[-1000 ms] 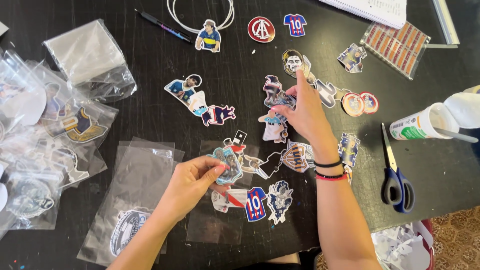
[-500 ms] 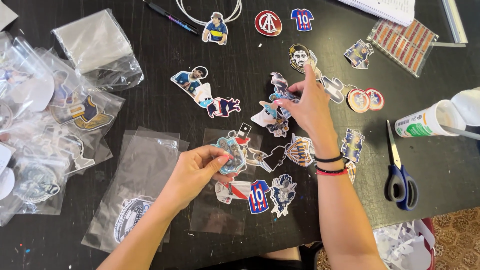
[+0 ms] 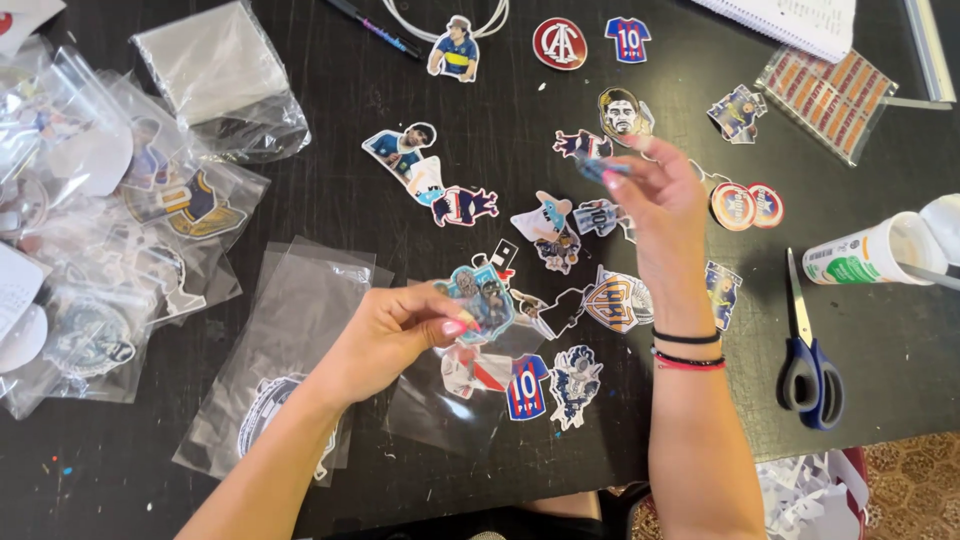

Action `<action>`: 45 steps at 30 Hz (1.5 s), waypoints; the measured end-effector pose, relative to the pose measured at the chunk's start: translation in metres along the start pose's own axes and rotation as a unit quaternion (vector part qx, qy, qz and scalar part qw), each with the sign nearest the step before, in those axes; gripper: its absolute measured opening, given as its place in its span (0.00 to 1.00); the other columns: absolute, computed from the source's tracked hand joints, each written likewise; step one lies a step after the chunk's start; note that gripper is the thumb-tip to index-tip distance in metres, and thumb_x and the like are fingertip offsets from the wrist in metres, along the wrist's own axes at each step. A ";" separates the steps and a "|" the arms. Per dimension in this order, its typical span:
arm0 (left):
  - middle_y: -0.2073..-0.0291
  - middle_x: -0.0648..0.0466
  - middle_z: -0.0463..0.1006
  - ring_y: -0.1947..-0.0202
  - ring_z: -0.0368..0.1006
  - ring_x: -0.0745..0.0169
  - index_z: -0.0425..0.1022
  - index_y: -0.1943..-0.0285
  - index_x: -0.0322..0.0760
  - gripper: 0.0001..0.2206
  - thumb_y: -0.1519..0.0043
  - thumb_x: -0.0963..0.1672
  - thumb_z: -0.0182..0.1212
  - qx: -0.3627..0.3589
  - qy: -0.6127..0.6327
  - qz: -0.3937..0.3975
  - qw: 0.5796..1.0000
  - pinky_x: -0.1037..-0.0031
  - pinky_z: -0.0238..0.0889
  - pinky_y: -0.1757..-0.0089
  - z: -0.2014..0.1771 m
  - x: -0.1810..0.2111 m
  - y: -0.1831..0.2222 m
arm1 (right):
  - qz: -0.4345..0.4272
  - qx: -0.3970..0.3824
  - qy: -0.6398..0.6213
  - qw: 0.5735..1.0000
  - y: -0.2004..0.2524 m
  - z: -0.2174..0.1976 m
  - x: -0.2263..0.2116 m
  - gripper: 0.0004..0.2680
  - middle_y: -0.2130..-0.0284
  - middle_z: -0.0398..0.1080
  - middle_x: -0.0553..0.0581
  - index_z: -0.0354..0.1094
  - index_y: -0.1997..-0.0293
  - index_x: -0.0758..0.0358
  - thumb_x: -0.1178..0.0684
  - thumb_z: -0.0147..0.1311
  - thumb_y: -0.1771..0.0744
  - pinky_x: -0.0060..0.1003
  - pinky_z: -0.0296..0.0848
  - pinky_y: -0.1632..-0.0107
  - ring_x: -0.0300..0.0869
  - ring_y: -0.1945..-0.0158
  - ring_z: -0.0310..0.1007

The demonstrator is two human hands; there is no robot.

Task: The person places stickers into small clear plastic bags by hand on a dark table, handling several stickers one at a time and organizing them within the bags.

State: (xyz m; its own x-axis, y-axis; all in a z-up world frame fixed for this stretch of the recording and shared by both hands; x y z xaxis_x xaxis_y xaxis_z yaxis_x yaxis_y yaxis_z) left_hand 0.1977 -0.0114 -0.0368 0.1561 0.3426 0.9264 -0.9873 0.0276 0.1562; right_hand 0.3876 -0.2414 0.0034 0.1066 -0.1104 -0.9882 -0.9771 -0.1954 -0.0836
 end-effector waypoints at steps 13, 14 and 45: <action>0.67 0.52 0.81 0.65 0.76 0.69 0.82 0.57 0.30 0.03 0.35 0.37 0.63 -0.035 -0.012 -0.003 0.999 0.68 0.83 0.60 0.007 0.011 0.002 | 0.099 -0.223 -0.012 0.970 0.072 0.086 -0.025 0.23 0.54 0.79 0.60 0.71 0.38 0.62 0.55 0.72 0.40 0.37 0.78 0.49 0.42 0.50 0.77; 0.66 0.52 0.82 0.64 0.75 0.70 0.82 0.56 0.31 0.04 0.35 0.37 0.63 -0.036 -0.028 -0.006 0.999 0.69 0.81 0.60 0.008 0.012 0.002 | 0.109 -0.247 0.006 0.963 0.076 0.090 -0.026 0.26 0.51 0.80 0.61 0.70 0.36 0.61 0.54 0.72 0.40 0.38 0.75 0.48 0.45 0.48 0.76; 0.39 0.39 0.77 0.42 0.75 0.29 0.69 0.48 0.40 0.06 0.29 0.45 0.52 0.179 0.409 0.181 0.876 0.38 0.78 0.52 -0.044 0.046 0.010 | 0.323 -0.339 -0.204 0.860 0.112 0.111 0.061 0.14 0.80 0.70 0.55 0.74 0.53 0.70 0.45 0.54 0.30 0.25 0.67 0.82 0.35 0.83 0.69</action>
State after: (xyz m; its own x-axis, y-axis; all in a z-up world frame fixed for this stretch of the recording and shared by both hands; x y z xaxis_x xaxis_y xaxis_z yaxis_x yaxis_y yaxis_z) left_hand 0.1940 0.0462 -0.0079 -0.3824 0.8306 0.4049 -0.8730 -0.4684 0.1363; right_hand 0.2646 -0.1615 -0.0801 -0.6263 -0.0865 -0.7748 -0.4610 -0.7603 0.4576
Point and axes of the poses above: each hand's wrist, its own y-axis away from the middle knuckle, its own z-axis out of the palm, x = y × z, the point moved 6 cm from there along -y, towards the middle knuckle
